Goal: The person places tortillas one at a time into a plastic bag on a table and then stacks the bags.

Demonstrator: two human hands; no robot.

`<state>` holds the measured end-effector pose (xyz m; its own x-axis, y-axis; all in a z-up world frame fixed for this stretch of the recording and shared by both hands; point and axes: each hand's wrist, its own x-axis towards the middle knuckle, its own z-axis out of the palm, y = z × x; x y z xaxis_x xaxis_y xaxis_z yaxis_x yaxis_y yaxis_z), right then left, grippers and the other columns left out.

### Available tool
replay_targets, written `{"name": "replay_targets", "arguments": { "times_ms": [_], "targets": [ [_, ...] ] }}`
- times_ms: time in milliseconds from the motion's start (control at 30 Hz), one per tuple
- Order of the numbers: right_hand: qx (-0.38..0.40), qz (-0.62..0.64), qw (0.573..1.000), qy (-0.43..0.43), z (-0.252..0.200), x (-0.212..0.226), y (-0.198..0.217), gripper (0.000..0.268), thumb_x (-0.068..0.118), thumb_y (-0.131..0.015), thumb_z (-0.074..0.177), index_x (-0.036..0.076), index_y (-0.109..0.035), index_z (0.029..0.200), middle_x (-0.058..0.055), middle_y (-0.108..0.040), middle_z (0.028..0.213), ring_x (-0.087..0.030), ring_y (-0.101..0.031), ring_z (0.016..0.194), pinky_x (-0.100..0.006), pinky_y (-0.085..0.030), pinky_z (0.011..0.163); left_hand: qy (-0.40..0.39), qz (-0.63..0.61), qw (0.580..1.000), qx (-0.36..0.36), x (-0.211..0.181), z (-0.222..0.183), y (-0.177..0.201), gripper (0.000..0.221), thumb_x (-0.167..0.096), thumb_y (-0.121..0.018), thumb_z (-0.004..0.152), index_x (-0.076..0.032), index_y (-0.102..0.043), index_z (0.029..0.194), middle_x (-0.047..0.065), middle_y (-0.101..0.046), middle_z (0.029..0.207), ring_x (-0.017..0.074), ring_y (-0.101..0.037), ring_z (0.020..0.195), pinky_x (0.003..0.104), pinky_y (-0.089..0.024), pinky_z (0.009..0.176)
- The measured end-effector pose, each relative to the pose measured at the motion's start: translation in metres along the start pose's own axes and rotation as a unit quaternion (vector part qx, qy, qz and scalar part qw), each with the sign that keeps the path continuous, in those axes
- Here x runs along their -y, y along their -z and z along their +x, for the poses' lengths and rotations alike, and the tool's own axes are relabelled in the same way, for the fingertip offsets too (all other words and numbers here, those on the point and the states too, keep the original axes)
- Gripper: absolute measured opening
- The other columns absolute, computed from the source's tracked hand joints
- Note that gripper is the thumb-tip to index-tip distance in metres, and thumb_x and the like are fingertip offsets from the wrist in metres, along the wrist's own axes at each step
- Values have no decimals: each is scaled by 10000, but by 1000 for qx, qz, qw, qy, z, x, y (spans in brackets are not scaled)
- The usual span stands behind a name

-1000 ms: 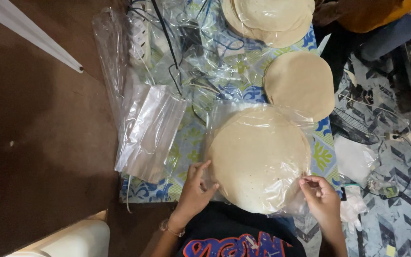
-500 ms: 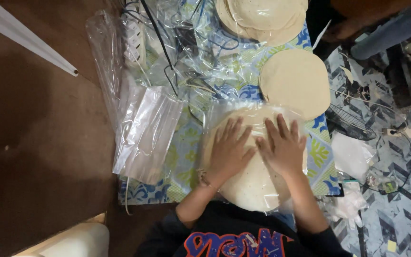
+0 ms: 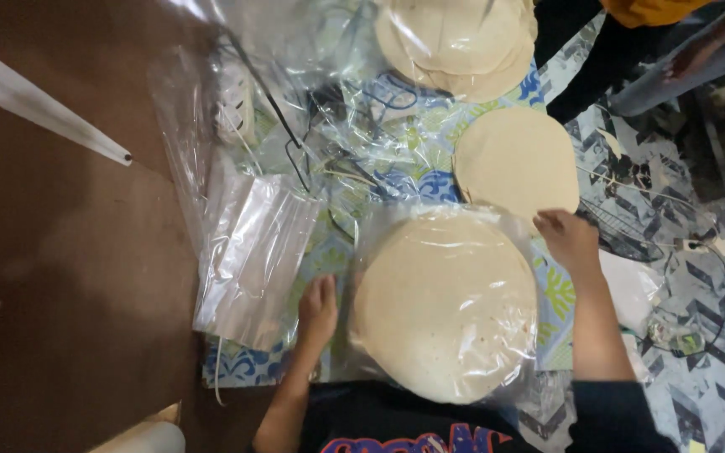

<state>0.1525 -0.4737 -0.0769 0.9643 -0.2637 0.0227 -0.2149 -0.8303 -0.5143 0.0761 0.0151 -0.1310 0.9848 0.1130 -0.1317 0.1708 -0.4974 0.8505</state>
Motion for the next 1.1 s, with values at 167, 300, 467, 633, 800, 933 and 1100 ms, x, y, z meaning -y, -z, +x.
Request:
{"name": "replay_targets", "arguments": {
  "times_ms": [167, 300, 467, 633, 800, 933, 1100],
  "targets": [
    [61, 36, 989, 131, 97, 45, -42, 279, 266, -826, 863, 73, -769, 1056, -111, -755, 916, -236, -736, 814, -344, -571, 735, -64, 12, 995, -82, -3, -20, 7, 208, -166, -543, 994, -22, -663, 1084, 171, -660, 987, 346, -673, 866, 408, -534, 747],
    [201, -47, 963, 175, 141, 74, -90, 360, 293, -914, 745, 61, -749, 964, -128, -725, 900, -289, -695, 822, -380, -567, 738, -125, 58, 984, -111, 0, -16, 3, 111, -91, -573, 963, -20, -645, 1008, 166, -635, 932, 353, -646, 851, 437, -521, 751],
    [203, -8, 961, 188, 147, 40, -102, 329, 213, -878, 724, 105, -723, 994, -106, -655, 968, -291, -668, 872, -369, -558, 782, -147, 120, 979, -81, -10, -2, 13, 133, -112, -599, 927, -29, -644, 1021, 161, -646, 1032, 370, -638, 973, 465, -519, 837],
    [178, 77, 958, 212, 120, 15, -98, 374, 120, -882, 678, 65, -667, 979, -114, -579, 1022, -281, -652, 847, -360, -561, 761, -157, 165, 974, -7, -18, 18, 34, 282, -159, -637, 907, -33, -626, 1159, 183, -615, 1278, 411, -587, 1145, 508, -481, 942],
    [92, 27, 933, 347, 112, 22, -94, 205, 93, -715, 812, 101, -668, 1011, -72, -654, 1002, -311, -655, 984, -380, -558, 840, -53, 22, 993, 107, -56, 24, 54, 342, -185, -541, 1001, -88, -556, 1329, 119, -588, 1417, 311, -626, 1233, 399, -535, 985],
    [103, -11, 951, 292, 113, 23, -94, 221, 86, -665, 830, 37, -649, 1046, -216, -640, 1098, -402, -635, 975, -457, -539, 809, -32, 13, 994, 105, -53, 18, 53, 351, -173, -542, 1000, -98, -571, 1341, 102, -620, 1382, 269, -675, 1183, 362, -555, 970],
    [-140, 35, 989, -30, 132, -28, -86, 187, 141, -583, 1068, 8, -515, 1180, -287, -697, 960, -476, -682, 893, -563, -522, 800, -58, -3, 994, 94, -44, 12, 58, 313, -153, -574, 995, -56, -605, 1292, 132, -645, 1334, 280, -663, 1204, 363, -559, 964]
  ]
}}
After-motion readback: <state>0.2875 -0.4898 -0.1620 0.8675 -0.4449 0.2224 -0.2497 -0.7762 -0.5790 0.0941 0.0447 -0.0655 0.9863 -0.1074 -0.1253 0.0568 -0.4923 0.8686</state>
